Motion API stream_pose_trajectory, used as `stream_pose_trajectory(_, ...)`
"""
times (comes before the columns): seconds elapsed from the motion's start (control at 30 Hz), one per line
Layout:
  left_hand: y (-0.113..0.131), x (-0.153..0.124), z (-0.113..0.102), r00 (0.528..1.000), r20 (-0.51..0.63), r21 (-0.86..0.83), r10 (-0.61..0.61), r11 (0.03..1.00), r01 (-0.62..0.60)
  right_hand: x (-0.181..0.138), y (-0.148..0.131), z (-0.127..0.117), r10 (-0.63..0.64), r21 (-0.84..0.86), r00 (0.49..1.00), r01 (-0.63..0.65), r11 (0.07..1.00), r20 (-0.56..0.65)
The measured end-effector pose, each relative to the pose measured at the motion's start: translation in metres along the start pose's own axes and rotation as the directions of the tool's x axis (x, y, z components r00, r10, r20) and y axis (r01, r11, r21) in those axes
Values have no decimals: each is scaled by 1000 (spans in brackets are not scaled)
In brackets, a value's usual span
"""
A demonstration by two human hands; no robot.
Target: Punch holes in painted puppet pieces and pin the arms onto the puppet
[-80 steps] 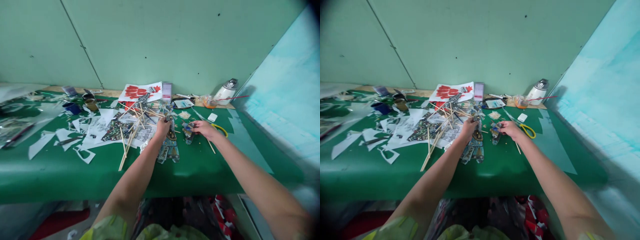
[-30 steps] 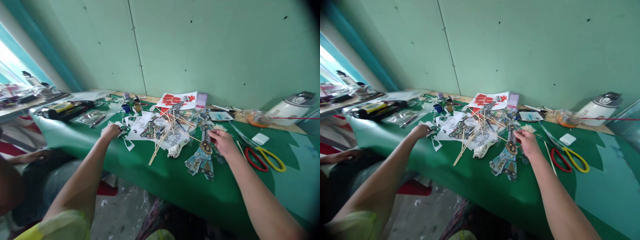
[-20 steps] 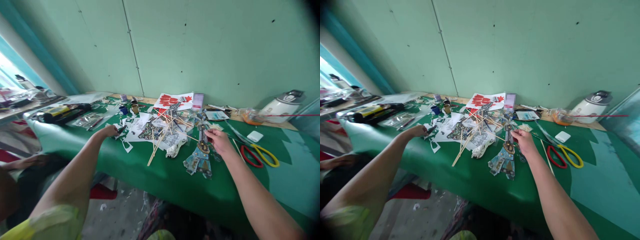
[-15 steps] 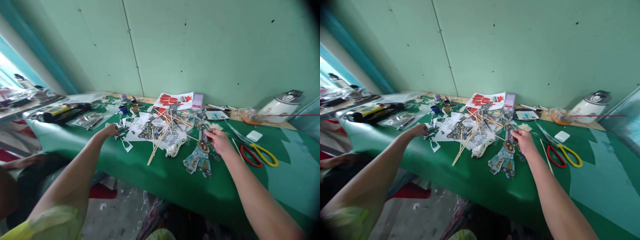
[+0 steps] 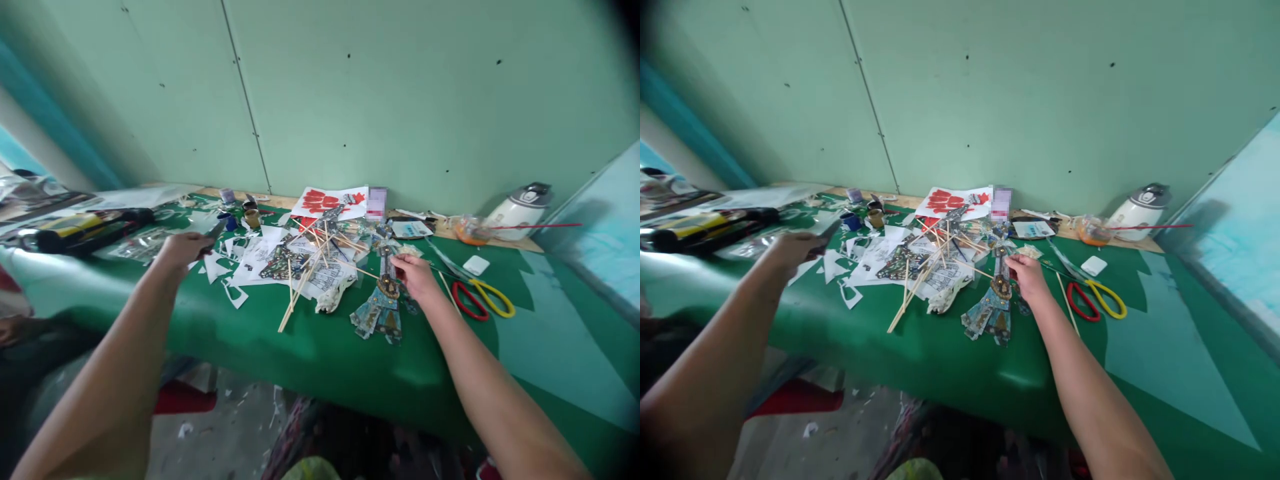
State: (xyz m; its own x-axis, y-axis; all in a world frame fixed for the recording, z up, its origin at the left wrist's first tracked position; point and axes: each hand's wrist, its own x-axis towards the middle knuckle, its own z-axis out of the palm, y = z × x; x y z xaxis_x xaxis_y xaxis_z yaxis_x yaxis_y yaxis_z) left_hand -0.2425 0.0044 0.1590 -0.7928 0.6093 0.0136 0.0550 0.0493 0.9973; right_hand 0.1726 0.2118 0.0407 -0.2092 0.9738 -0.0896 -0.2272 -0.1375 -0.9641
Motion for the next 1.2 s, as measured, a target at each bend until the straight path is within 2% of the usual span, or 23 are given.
stream_pose_trajectory(0.1,0,-16,68,975,221,-169,-26,983,65,0,-3,3,11,-1,1000,-11,1000,-15)
stream_pose_trajectory(0.23,-14,-52,192,879,476,-322,-19,927,194,4,-10,6,-22,-21,1000,22,1000,-16)
stream_pose_trajectory(0.27,-20,-62,220,847,529,-335,-47,906,259,6,-12,6,-34,-21,999,33,999,-17)
stream_pose_trajectory(0.3,-28,-71,246,813,566,-373,-138,837,401,7,-13,6,-45,-21,999,45,999,-18)
stream_pose_trajectory(0.37,-43,-87,284,799,578,-389,-166,805,448,9,-14,6,-69,-22,997,68,997,-23)
stream_pose_trajectory(0.43,-57,-98,306,797,583,-418,-156,784,459,10,-13,4,-93,-21,995,93,995,-21)
stream_pose_trajectory(0.5,-66,-106,314,789,603,-451,-118,765,459,10,-11,1,-105,-20,994,104,994,-22)
stream_pose_trajectory(0.6,-72,-116,314,770,638,-498,-21,751,433,7,-9,0,-94,-27,995,93,995,-26)
stream_pose_trajectory(0.7,-72,-121,311,713,700,-476,40,770,424,4,-11,1,-119,-66,993,118,991,-12)
stream_pose_trajectory(0.8,-73,-121,309,666,744,-448,48,775,446,0,-11,2,-151,-109,988,151,983,6)
stream_pose_trajectory(0.87,-75,-119,309,669,743,-439,26,773,457,-4,-12,1,-166,-148,985,170,974,40)
stream_pose_trajectory(0.97,-78,-116,308,702,712,-434,4,789,435,-8,-17,-3,-195,-190,978,205,960,70)
stream_pose_trajectory(1.1,-82,-116,310,751,660,-421,12,835,356,-7,-29,-12,-302,-176,951,288,941,-59)
stream_pose_trajectory(1.2,-85,-119,314,758,649,-382,68,891,247,-3,-34,-14,-403,-242,913,378,894,-63)
